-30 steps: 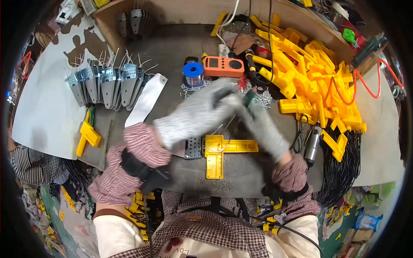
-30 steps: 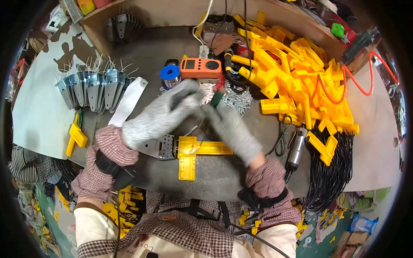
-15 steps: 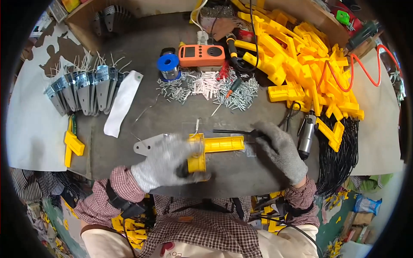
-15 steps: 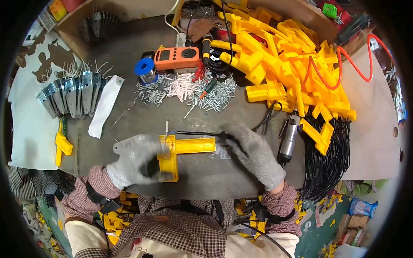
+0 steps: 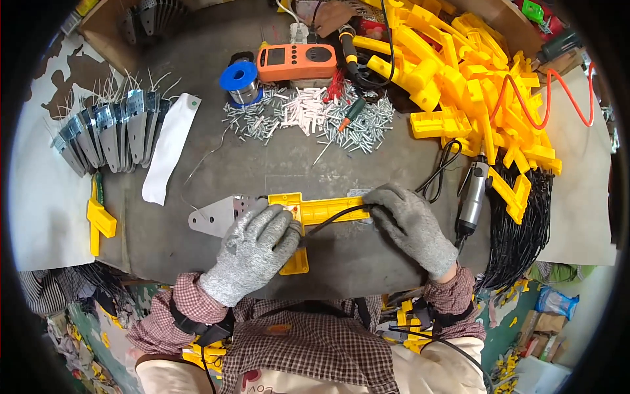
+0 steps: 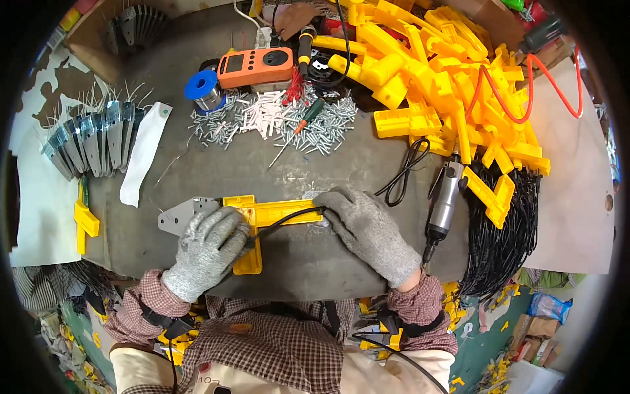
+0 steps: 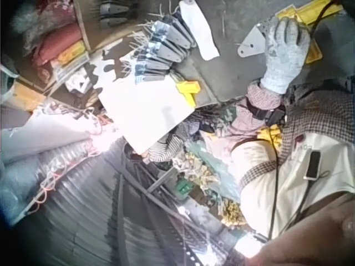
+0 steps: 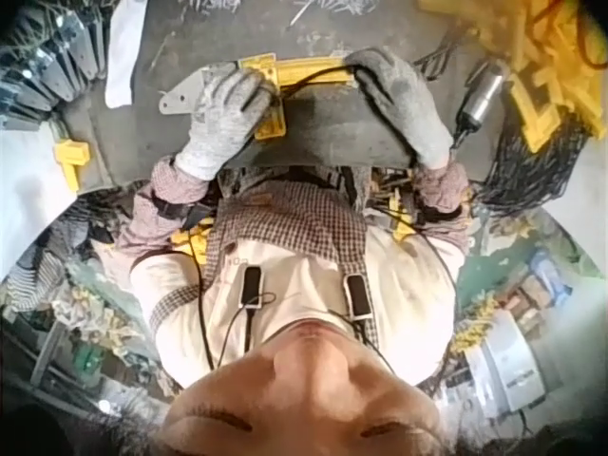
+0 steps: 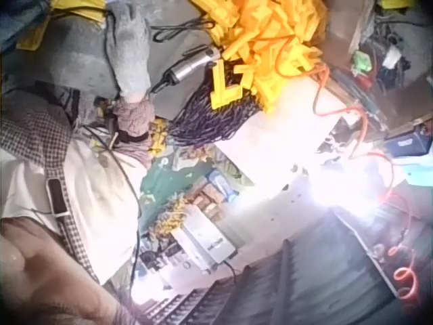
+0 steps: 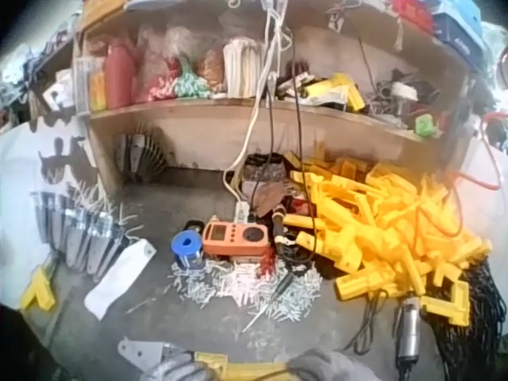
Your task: The worker assembles yellow plastic housings with metal plates and wires, using tools for crimping, soldering, and screwing.
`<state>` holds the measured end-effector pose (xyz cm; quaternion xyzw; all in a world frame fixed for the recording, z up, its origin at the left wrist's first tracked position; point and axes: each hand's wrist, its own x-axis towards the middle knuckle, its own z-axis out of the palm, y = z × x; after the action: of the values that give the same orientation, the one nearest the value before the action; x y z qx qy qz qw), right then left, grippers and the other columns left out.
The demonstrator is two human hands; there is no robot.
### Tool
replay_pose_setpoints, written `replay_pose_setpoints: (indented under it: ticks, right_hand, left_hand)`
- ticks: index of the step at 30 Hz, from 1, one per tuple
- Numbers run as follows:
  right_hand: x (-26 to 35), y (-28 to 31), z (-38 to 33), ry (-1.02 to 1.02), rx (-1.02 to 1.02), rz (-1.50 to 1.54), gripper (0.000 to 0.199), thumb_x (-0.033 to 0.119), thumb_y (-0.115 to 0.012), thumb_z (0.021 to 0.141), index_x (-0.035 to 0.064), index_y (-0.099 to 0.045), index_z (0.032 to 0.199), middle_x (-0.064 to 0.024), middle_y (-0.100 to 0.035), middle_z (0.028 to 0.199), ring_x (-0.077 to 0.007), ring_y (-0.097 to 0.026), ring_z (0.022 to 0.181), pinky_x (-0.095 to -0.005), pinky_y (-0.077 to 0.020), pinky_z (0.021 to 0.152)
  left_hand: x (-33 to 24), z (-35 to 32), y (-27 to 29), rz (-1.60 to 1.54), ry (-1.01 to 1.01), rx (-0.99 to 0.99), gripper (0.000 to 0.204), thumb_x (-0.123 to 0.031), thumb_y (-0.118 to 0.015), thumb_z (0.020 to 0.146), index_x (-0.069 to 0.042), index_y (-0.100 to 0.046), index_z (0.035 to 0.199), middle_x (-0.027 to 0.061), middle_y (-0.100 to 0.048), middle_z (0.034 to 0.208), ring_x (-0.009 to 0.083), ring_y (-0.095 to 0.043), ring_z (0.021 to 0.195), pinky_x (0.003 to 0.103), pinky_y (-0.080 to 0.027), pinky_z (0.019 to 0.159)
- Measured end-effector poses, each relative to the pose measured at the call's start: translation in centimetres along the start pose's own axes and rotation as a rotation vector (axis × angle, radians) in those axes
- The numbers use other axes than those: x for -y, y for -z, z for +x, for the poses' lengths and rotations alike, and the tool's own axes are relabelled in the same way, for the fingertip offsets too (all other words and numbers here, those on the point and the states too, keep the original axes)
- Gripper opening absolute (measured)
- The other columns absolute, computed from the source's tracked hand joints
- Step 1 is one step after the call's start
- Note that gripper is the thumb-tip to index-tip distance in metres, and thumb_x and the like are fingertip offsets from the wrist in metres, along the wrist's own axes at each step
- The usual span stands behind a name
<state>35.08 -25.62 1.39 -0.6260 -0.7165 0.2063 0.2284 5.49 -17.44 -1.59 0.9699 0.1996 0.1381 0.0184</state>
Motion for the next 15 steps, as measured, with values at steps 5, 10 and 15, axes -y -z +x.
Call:
replay_pose_setpoints:
  ticks: [5, 10, 15]
  right_hand:
    - [0.8, 0.2, 0.0, 0.017, -0.017, -0.116, 0.027, 0.008, -0.067, 0.09, 0.0078, -0.064, 0.117, -0.0127, -0.063, 0.116, -0.0355, -0.065, 0.101, -0.0425, -0.0532, 0.088]
    - [4.9, -3.0, 3.0, 0.232, -0.047, 0.034, 0.035, 0.009, -0.067, 0.088, 0.0147, -0.066, 0.122, -0.009, -0.063, 0.118, -0.0307, -0.067, 0.099, -0.0403, -0.0571, 0.079]
    - [4.5, -5.3, 3.9, 0.137, 0.048, -0.162, 0.041, 0.011, -0.066, 0.088, 0.0172, -0.066, 0.128, -0.0083, -0.063, 0.114, -0.0289, -0.069, 0.096, -0.0408, -0.0574, 0.078]
  left_hand:
    - [-0.2, 0.5, -0.6, 0.039, -0.043, 0.001, 0.048, -0.022, -0.073, 0.083, -0.002, -0.066, 0.127, 0.0112, -0.068, 0.116, 0.0296, -0.064, 0.114, 0.049, -0.046, 0.108]
    - [0.0, -0.1, -1.4, -0.154, -0.016, -0.046, 0.058, -0.026, -0.075, 0.083, -0.003, -0.061, 0.134, 0.0148, -0.068, 0.124, 0.0342, -0.064, 0.116, 0.049, -0.047, 0.109]
    - [-0.8, -1.0, -1.5, -0.132, 0.024, -0.082, 0.05, -0.031, -0.075, 0.084, -0.007, -0.067, 0.126, 0.0133, -0.066, 0.126, 0.0334, -0.06, 0.121, 0.05, -0.046, 0.109]
